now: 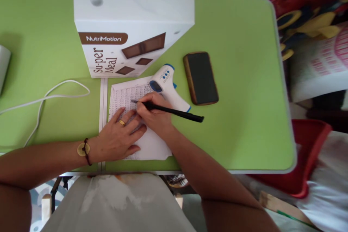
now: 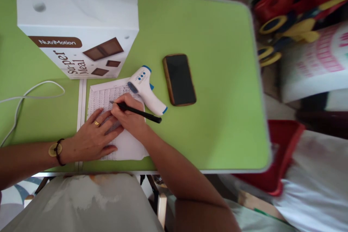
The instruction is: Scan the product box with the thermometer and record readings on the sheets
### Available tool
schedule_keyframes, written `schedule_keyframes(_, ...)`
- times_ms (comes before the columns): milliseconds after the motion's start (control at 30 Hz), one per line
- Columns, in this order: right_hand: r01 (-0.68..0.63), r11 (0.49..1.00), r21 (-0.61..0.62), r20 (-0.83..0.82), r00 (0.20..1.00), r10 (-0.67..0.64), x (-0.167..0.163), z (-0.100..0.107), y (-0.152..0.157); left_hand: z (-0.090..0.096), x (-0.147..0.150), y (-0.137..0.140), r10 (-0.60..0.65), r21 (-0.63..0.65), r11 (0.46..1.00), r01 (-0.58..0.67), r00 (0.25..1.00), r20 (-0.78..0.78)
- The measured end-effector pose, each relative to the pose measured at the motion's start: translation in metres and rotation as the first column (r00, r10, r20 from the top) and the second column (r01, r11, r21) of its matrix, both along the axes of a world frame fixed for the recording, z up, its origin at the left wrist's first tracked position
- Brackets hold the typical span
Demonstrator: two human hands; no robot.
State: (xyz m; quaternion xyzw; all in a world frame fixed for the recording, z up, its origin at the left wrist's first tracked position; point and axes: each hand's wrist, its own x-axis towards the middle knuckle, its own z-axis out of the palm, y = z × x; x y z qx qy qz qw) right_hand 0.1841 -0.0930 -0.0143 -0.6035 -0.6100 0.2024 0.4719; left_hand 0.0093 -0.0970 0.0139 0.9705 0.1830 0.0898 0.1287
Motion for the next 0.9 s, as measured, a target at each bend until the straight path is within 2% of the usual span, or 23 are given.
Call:
schedule_keyframes(200,0.003,0.999,-0.039,-0.009,1.0,-0.003,0.0005,0.0015,-0.001,0.0001,0.0007,0.0002,0.002,0.002,1.0,-0.002,1.0,-0.002)
schedule_keyframes(633,0.005,0.999,0.047,-0.026,1.0,-0.004,-0.0016,0.0027,0.0005,0.0013,0.0002,0.0006,0.002,-0.021,1.0,-0.002,1.0,-0.013)
schedule_keyframes(833,-0.011,1.0,-0.001,0.008,1.0,0.011,-0.0006,0.0057,0.0003,0.0002,0.0007,0.0002,0.002,-0.013,1.0,-0.002,1.0,-0.006)
schedule_keyframes(900,0.006,1.0,0.017,-0.016,1.0,-0.006,0.0002,0.0058,0.0006,-0.0003,0.0004,0.0005,0.0,-0.012,1.0,0.0,1.0,-0.002)
